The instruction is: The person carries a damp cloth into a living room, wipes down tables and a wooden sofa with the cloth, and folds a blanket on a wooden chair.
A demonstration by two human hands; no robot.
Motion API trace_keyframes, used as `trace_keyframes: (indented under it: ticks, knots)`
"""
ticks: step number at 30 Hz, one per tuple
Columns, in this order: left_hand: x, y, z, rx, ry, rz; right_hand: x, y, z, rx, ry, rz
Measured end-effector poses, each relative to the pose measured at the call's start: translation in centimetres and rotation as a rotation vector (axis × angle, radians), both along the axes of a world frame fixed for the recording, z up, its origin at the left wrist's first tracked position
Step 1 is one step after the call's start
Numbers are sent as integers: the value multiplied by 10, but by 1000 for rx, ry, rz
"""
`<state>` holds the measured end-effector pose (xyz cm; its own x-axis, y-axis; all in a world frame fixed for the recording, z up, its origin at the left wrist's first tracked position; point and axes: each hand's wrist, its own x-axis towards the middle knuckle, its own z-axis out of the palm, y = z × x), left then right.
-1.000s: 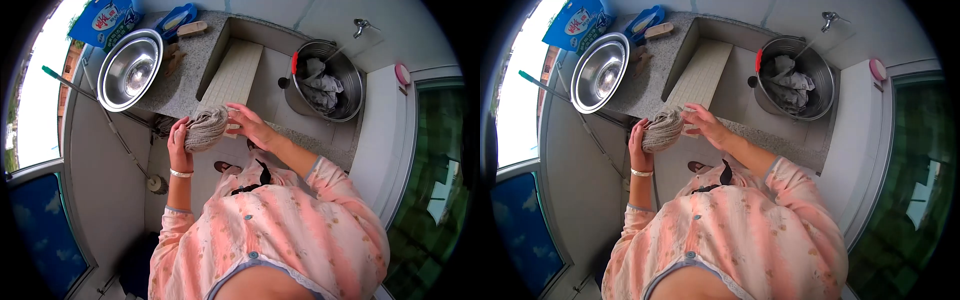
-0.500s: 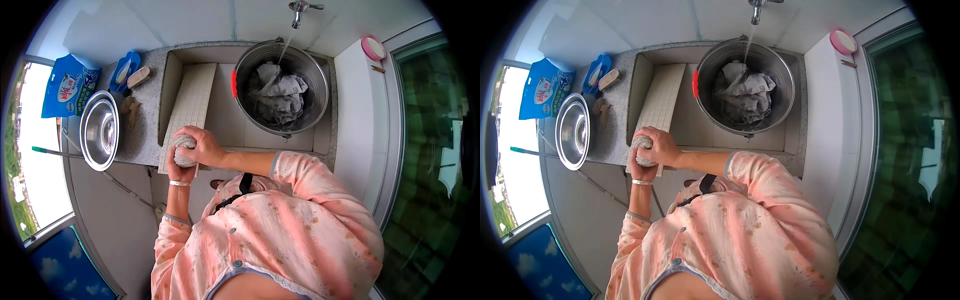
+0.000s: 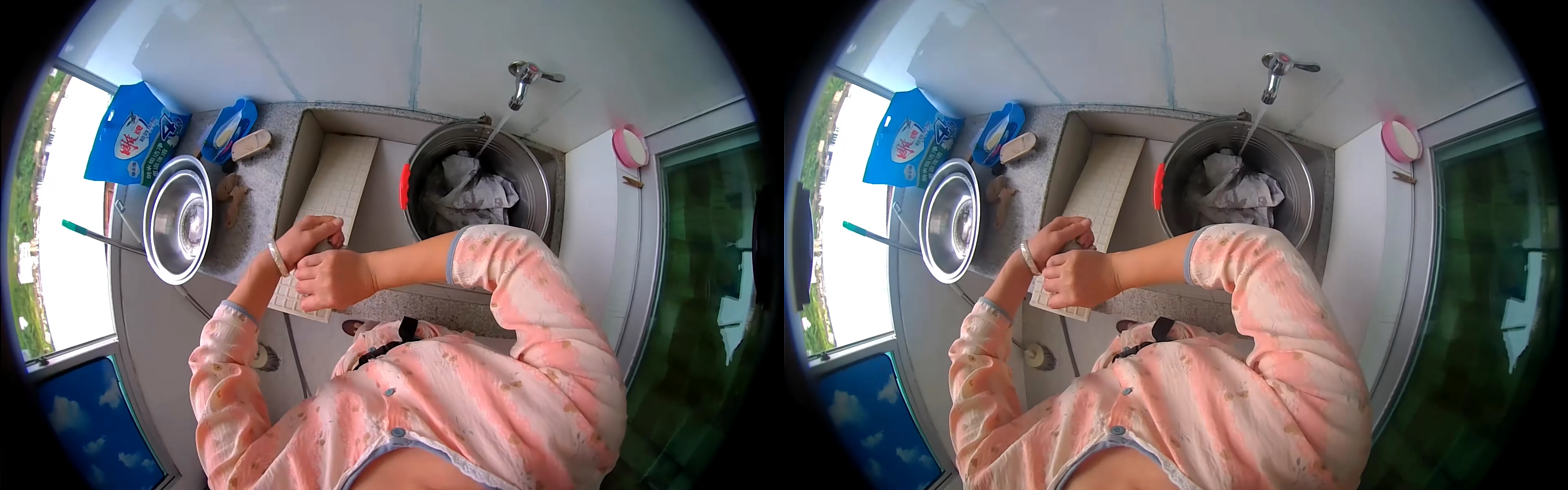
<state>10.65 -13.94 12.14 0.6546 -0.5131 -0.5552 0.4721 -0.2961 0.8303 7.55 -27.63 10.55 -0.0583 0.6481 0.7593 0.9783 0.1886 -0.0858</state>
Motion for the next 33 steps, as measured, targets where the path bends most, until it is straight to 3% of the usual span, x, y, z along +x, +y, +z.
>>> trace_keyframes:
  ticks: [4, 8, 10, 11, 12, 14, 15, 17, 21, 22, 23, 24, 26, 27, 29, 32, 33]
  knots:
    - [5, -9, -35, 263, -230, -361, -7, -2, -19, -116, -14, 34]
    - [-9, -7, -64, 383, -174, -272, -6, -5, -36, -243, 58, 128]
    - [-18, 2, -73, 270, -133, 145, 3, -12, -34, -241, 150, 179]
    - [-26, 8, -68, 174, 70, 358, 7, -19, -31, -252, 255, 191]
    - [-36, 17, -67, 178, 64, 392, 8, -33, -18, -274, 317, 100]
    - [-58, 36, -75, -91, 271, 752, 13, -69, 14, -309, 459, -81]
    - [-73, 51, -94, -123, 263, 842, 13, -87, 14, -310, 498, -234]
    - [-101, 65, -82, -107, 363, 1039, 16, -125, 11, -152, 587, -555]
    - [-148, 83, -104, -269, 419, 1280, 46, -230, -56, -117, 878, -974]
    - [-151, 83, -104, -276, 395, 1289, 58, -261, -89, -185, 1056, -1084]
    - [-152, 78, -101, -378, 317, 1273, 75, -296, -124, -453, 1003, -1198]
    - [-149, 74, -98, -378, 322, 1259, 87, -301, -128, -450, 1007, -1212]
    - [-155, 66, -99, -403, 291, 1298, 94, -309, -140, -785, 895, -1210]
    - [-157, 69, -106, -374, 302, 1289, 98, -305, -150, -796, 904, -1212]
    - [-159, 69, -110, -350, 305, 1313, 105, -280, -184, -928, 1017, -1093]
    - [-158, 60, -101, -317, 284, 1354, 96, -240, -260, -1133, 978, -1124]
    - [-156, 57, -96, -322, 277, 1368, 89, -229, -279, -1318, 885, -1193]
